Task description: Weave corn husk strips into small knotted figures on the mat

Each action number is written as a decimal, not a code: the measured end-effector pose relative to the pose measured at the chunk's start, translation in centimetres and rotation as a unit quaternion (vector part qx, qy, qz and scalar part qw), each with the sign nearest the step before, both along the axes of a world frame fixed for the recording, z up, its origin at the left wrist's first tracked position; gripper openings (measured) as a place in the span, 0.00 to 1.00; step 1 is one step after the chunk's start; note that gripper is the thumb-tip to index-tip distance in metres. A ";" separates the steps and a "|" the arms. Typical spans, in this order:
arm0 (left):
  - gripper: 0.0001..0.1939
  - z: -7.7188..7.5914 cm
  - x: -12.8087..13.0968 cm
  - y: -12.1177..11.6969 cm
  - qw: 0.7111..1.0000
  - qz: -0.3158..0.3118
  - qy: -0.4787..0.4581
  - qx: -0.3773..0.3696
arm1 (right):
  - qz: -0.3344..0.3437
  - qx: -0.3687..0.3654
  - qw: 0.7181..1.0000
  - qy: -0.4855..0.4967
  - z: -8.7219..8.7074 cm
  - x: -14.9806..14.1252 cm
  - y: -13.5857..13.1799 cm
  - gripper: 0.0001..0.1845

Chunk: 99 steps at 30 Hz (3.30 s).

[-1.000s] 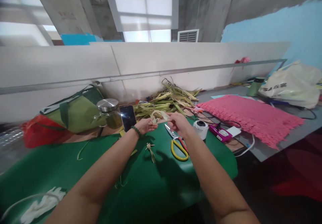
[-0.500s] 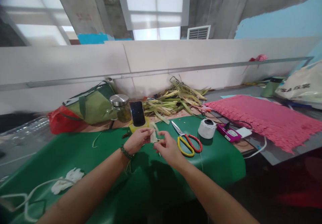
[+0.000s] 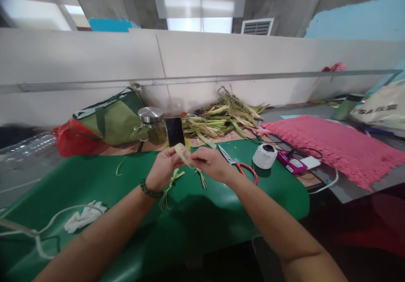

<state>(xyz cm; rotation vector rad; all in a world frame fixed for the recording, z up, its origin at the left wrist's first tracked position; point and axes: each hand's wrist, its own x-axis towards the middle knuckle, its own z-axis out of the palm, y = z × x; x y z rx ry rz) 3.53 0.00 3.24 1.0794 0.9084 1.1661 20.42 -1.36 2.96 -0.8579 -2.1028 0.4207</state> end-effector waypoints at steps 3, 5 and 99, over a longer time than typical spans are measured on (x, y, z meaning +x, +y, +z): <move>0.15 -0.7 -0.9 0.6 0.999 0.031 -0.044 -0.001 | 0.034 -0.111 0.993 0.017 0.2 -0.1 1.4 0.14; 0.14 -1.8 -1.3 1.0 0.996 0.056 -0.065 -0.026 | -0.020 -0.170 0.985 0.000 -0.3 0.0 2.1 0.17; 0.15 -2.7 -2.5 0.6 0.988 -0.139 0.046 -0.048 | -0.036 -0.253 0.950 0.179 -3.4 -1.9 -0.2 0.07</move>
